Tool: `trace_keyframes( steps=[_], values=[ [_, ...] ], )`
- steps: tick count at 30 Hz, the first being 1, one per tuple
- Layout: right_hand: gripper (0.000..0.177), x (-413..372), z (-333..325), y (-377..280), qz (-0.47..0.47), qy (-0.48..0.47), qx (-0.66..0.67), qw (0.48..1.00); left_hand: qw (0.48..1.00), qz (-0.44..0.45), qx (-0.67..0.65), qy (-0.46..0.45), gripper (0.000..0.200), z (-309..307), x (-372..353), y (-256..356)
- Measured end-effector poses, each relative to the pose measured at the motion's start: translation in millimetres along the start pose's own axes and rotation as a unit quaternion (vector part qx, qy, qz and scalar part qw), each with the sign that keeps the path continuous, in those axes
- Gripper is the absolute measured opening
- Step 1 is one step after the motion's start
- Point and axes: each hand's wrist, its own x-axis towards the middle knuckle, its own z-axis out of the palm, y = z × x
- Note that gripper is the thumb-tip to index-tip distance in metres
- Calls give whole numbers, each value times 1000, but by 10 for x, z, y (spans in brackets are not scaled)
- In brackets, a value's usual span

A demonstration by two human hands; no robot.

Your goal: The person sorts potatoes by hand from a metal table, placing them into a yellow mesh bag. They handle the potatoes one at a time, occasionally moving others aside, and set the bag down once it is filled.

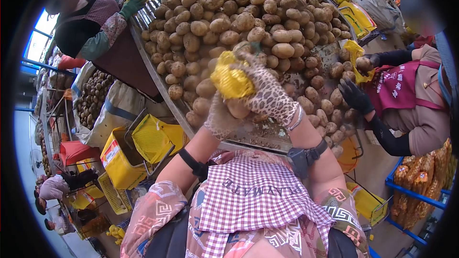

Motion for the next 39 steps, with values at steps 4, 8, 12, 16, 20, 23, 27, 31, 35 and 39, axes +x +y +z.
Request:
trace_keyframes(
  steps=[4, 8, 12, 16, 20, 23, 27, 31, 35, 39],
  values=[
    [54, -305, 95, -82, -65, -80, -36, 994, 995, -19, -4, -101, 57, -401, 243, 217],
    [45, -939, -9, 391, 76, -101, -82, 989, 995, 24, 17, 94, 64, -158, 17, 133],
    [45, -1199, -309, 747, 174, 54, -63, 981, 999, 13, 33, 32, 64, -199, -51, 280],
    [38, -580, -608, 273, 37, 153, -38, 987, 998, 8, 38, 46, 58, -110, -18, 218],
    [54, -134, -304, -342, -56, 98, -136, 984, 999, 11, 43, 8, 50, 34, 131, 116],
    [56, -386, 40, -245, -93, -15, -241, 966, 989, 33, 143, -31, 47, -87, 143, 204],
    [50, -1205, -90, 508, 156, -81, -208, 962, 994, 64, 82, 30, 46, 70, -84, 379],
    [54, -779, -296, 6, 86, 59, -212, 972, 996, 50, 54, 53, 52, 77, -125, 309],
    [50, -455, -176, -402, -33, 104, -181, 977, 1000, -3, 24, -9, 55, 196, -188, 195],
    [47, -612, 105, -435, -130, 32, -218, 967, 980, -98, 26, -172, 56, 13, -50, 265]
  ],
)
